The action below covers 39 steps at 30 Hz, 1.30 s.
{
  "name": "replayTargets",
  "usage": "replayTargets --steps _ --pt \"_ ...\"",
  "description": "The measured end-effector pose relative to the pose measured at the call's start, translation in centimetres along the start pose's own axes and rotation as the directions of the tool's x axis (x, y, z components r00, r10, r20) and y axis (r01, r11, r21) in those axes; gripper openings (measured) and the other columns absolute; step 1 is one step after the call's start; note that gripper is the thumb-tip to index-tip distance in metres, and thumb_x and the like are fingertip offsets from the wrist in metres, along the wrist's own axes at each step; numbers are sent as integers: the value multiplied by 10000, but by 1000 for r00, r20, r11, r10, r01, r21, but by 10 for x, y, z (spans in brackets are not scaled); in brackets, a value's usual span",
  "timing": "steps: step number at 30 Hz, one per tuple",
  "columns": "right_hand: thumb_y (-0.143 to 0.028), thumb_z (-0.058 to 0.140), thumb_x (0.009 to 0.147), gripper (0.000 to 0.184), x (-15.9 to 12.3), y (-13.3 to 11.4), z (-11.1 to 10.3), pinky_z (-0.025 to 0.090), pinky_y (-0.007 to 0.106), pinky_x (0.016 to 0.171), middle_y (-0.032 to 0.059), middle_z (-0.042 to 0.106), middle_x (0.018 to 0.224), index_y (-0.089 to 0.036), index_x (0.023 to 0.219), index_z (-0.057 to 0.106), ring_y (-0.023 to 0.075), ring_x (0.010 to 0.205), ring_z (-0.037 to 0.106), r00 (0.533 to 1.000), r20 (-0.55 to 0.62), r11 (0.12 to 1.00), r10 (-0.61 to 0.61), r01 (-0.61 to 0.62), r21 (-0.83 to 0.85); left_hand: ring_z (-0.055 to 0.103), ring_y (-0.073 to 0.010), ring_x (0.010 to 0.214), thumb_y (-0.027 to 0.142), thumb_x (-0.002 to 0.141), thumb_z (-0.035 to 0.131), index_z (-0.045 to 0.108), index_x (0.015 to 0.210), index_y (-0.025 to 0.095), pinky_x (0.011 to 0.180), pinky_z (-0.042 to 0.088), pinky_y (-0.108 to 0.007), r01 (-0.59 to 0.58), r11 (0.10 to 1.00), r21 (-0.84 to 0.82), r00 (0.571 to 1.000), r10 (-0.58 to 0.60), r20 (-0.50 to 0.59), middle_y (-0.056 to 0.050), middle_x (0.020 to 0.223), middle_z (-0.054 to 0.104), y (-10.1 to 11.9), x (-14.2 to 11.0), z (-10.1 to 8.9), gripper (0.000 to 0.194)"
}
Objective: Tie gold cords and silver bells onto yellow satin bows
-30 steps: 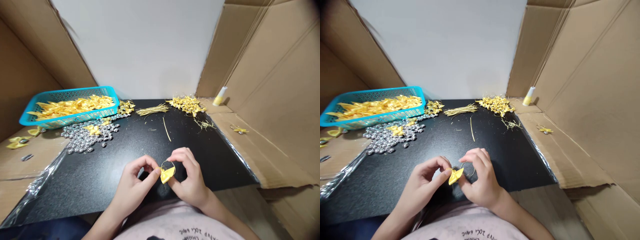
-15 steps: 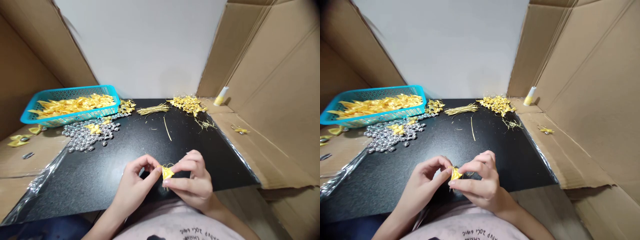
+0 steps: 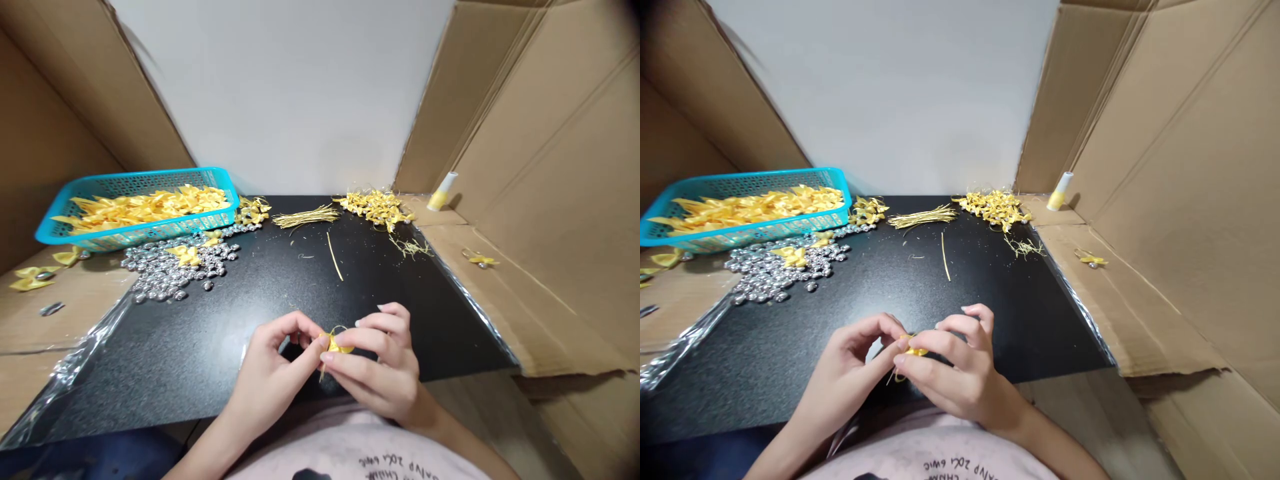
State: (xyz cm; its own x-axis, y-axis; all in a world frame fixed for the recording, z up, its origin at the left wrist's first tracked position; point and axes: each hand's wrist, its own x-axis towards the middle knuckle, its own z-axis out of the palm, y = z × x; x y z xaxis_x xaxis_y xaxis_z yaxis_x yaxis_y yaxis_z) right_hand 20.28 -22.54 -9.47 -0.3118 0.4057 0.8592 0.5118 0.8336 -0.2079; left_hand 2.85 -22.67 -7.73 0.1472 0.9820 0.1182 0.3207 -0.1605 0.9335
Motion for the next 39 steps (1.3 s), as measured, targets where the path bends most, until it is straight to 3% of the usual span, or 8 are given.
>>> replayTargets --steps 12,20,32,39 --pt "-158 616 845 143 3 0 6 338 436 977 -34 748 846 -251 948 647 166 836 642 999 40 999 19 -20 30 542 -126 603 219 783 630 641 656 182 594 430 -224 -1 1000 -24 1000 2 24 20 604 627 3 1 -1 133" --pt "-138 601 833 134 3 0 9 341 436 1005 -38 741 818 -246 902 637 155 785 656 998 23 996 65 -66 63 536 -132 607 244 792 626 649 668 178 594 431 -233 14 1000 -27 999 -13 32 10 619 632 1 1 -1 142" --pt "-99 615 854 161 1 2 9 326 423 1012 -37 748 818 -229 937 662 126 763 682 997 62 994 47 -53 96 541 -147 600 285 768 617 630 631 173 599 422 -255 54 996 67 995 -59 82 -7 607 637 -1 6 -8 178" --pt "-140 593 870 96 3 2 16 309 417 1005 -47 700 756 -215 810 601 126 767 653 991 87 982 100 -112 153 531 -142 584 260 756 594 617 604 170 576 406 -239 81 995 58 988 -88 127 -2 579 621 1 7 -10 179"
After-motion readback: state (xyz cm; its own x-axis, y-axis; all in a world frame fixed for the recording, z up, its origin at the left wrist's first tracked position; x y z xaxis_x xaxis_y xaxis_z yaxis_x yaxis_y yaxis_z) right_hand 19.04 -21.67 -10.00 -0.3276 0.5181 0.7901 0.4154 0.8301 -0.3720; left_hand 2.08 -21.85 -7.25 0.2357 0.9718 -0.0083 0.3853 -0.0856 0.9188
